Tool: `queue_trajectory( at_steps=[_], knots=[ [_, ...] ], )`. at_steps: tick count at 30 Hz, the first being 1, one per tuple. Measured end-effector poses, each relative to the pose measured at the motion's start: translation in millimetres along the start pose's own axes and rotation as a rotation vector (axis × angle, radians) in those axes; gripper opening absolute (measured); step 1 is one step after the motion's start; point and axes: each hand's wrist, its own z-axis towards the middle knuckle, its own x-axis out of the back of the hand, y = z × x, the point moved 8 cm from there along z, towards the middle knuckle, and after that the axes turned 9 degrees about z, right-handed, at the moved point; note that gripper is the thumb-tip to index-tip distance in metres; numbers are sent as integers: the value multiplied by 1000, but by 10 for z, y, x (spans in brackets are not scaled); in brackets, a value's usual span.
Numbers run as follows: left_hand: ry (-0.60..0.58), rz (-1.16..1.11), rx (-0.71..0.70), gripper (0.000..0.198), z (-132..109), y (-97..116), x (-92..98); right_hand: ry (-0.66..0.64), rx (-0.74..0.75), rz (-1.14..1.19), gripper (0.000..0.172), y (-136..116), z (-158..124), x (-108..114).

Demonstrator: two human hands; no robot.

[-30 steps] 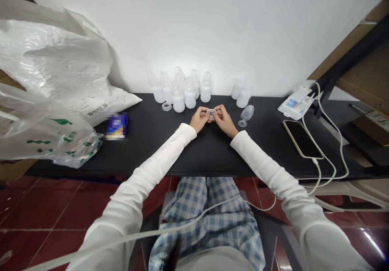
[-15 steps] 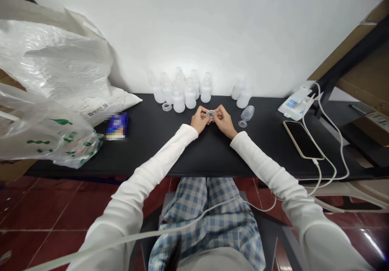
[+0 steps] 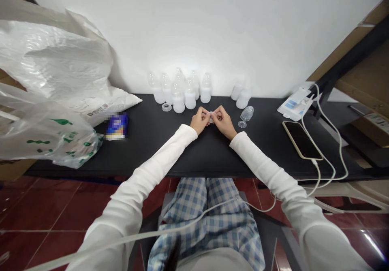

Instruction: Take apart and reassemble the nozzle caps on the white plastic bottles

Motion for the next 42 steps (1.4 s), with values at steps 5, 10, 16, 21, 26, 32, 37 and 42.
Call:
queue_trajectory(
  at_steps=[5, 10, 16, 21, 26, 32, 37, 42],
  knots=[
    [11, 11, 9, 24, 23, -50, -18, 0, -8, -17, 35, 22, 5, 1],
    [-16, -91, 64, 22, 50, -102, -40, -31, -56, 42, 34, 75, 25, 12],
    [-18, -111, 50, 25, 57, -101, -41, -31, -44, 81, 38, 73, 30, 30],
    [9, -48, 44, 27, 47, -109, -16, 5, -14, 20, 35, 33, 21, 19],
    [1, -73, 32, 26, 64, -131, -22, 4, -5, 4, 34, 54, 18, 7],
    [73, -264, -46, 28, 143, -71, 99, -6, -94, 260, 61, 211, 52, -29],
    [63, -243, -143, 23, 135, 55, 118, -71, -147, 255, 59, 190, 53, -90],
    [44, -285, -37, 28, 137, -62, 46, 170, 16, 134, 45, -43, 28, 140]
  ],
)
